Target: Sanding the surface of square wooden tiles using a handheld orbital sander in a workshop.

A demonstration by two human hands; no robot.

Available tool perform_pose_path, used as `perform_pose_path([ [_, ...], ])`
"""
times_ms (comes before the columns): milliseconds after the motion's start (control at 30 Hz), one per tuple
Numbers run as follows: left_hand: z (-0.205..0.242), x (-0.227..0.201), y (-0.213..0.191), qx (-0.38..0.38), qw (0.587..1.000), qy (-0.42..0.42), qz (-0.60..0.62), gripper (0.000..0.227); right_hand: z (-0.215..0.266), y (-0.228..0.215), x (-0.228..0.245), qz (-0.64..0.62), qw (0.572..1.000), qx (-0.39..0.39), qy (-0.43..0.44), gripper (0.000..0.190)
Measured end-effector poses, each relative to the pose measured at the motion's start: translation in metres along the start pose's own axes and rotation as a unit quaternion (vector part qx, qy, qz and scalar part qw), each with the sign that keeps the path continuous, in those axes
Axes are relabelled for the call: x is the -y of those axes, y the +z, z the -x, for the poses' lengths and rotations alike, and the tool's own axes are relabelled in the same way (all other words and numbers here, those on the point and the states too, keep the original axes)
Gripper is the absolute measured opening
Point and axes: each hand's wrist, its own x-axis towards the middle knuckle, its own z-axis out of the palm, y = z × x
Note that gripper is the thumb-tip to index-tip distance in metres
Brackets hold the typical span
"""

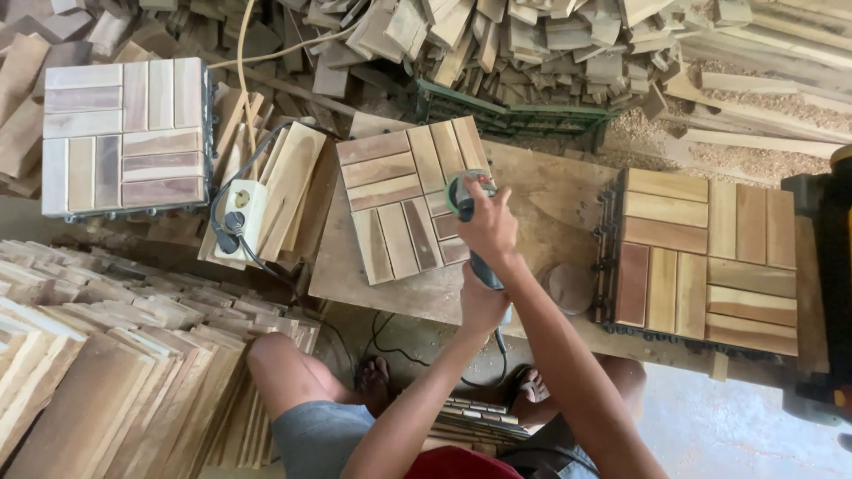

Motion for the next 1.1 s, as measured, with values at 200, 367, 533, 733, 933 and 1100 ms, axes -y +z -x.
perform_pose_path([
  [200,0.025,-0.061,-0.003,0.058,0.998,-0.004,-0.023,0.083,-0.019,-0.016,-0.037,-0.029,0.998,-0.031,0.045,0.078],
  [367,0.005,-0.045,-0.005,0.092,0.994,0.026,-0.060,0.083,-0.023,-0.016,-0.037,-0.022,0.995,-0.037,0.086,0.080],
  [533,0.016,-0.043,-0.029,0.090,0.993,0.013,-0.070,0.084,-0.008,-0.007,-0.008,-0.026,0.995,-0.036,0.092,0.078],
  [733,0.036,-0.030,-0.040,-0.007,0.999,-0.012,0.031,0.083,0.011,0.023,0.022,-0.036,0.999,0.004,0.002,0.080],
  [933,0.027,-0.011,-0.035,-0.065,0.993,0.018,0.098,0.083,0.046,-0.003,0.037,-0.159,0.981,0.104,-0.021,0.120],
  [1100,0.023,-0.012,-0.022,-0.025,0.998,0.006,0.052,0.083,0.040,-0.020,0.031,-0.072,0.992,0.087,0.050,0.099],
])
